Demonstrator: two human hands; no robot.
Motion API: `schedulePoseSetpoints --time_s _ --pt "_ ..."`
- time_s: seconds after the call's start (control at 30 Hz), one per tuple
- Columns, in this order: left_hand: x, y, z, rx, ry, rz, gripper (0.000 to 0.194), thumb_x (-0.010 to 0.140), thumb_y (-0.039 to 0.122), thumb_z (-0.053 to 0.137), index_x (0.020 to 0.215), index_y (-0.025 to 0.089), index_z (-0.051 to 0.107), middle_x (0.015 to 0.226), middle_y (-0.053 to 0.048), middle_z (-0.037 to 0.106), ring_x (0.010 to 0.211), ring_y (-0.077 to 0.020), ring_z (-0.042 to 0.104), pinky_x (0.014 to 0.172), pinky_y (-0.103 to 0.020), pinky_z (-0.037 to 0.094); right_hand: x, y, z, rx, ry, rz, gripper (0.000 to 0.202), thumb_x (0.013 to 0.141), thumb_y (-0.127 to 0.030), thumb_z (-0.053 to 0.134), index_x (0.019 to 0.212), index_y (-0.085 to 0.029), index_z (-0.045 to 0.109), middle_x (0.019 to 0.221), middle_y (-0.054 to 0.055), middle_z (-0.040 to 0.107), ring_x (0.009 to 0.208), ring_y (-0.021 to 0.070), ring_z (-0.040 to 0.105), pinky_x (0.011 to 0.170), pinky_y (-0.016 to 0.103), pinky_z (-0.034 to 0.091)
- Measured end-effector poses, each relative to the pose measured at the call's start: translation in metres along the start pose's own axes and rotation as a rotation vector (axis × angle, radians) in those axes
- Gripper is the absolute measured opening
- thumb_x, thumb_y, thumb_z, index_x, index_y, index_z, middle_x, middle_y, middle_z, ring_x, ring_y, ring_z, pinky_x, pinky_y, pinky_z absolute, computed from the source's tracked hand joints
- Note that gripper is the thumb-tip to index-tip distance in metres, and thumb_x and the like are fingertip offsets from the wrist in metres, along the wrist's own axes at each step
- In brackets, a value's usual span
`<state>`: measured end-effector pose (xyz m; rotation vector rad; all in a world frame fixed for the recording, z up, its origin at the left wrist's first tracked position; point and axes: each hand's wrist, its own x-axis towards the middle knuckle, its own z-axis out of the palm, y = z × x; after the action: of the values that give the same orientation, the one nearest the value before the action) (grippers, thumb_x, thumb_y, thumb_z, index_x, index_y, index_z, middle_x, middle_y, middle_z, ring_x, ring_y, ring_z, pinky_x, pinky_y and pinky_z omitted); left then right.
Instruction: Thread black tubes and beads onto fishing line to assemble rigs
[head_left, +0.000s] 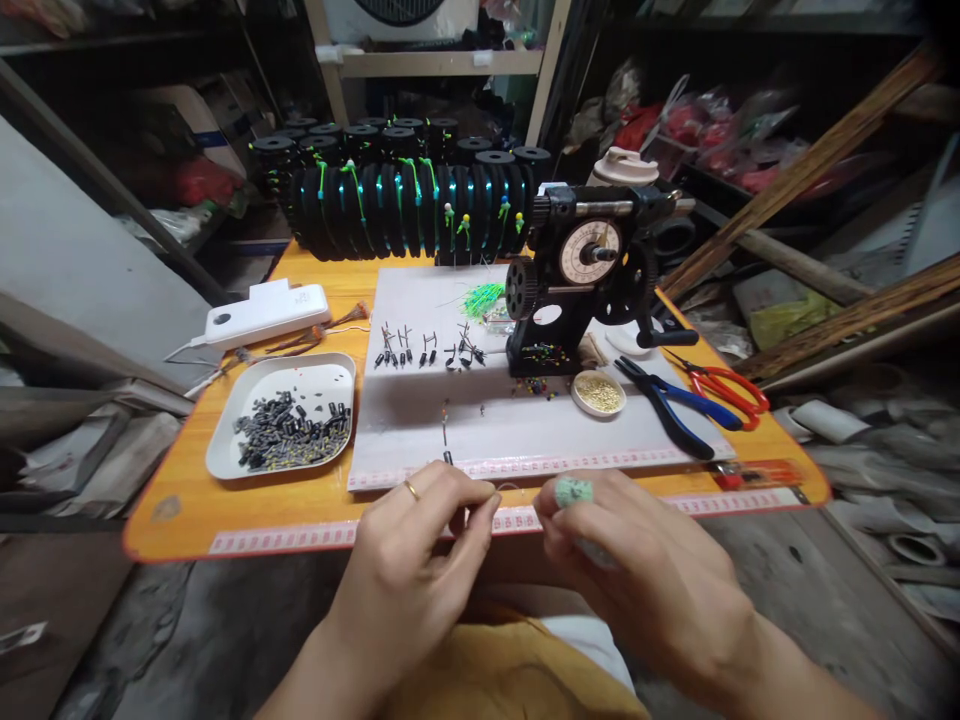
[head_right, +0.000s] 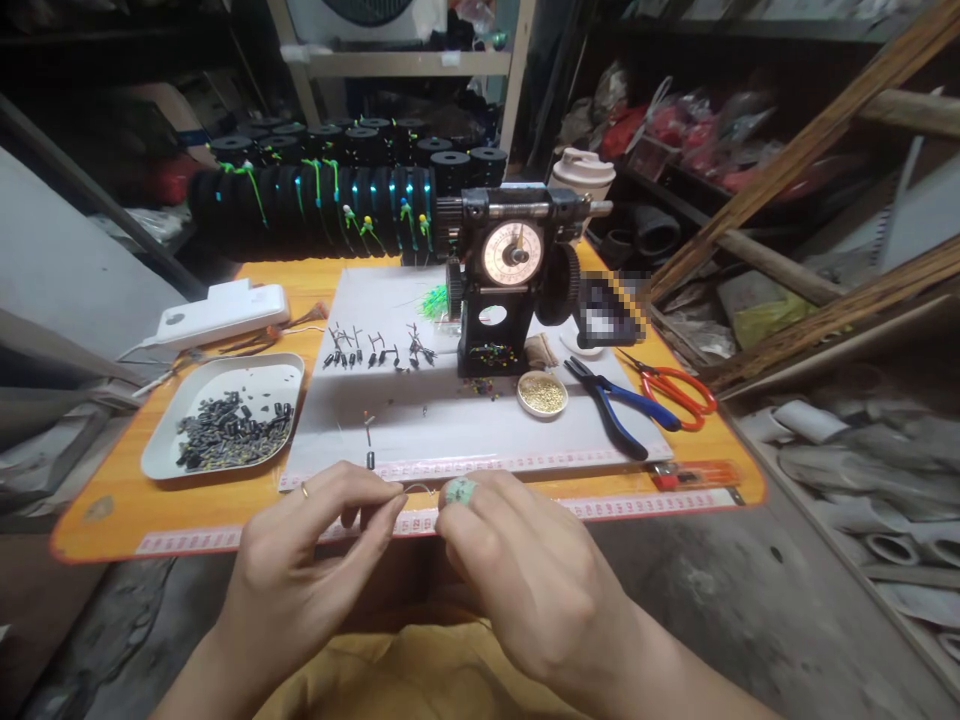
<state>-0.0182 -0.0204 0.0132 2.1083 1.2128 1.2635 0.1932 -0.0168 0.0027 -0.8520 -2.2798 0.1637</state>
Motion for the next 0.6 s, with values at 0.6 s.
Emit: schedulePoseSetpoints --time_s 0.6 --pt "-0.005 0.001 0.0 -0.309 0.068 -0.126 0.012 0.089 0.007 0.068 0.087 0.018 0.072 0.075 -0.002 0.074 0.069 -0.0133 0.068 0.067 -0.024 0.054 0.024 -0.012 0.002 0.201 0.09 0.153 0.028 0.091 -0.004 0.06 0.113 -0.02 0.059 0.093 0.006 0.07 0.083 0.0189 0.066 0.07 0.03 0.055"
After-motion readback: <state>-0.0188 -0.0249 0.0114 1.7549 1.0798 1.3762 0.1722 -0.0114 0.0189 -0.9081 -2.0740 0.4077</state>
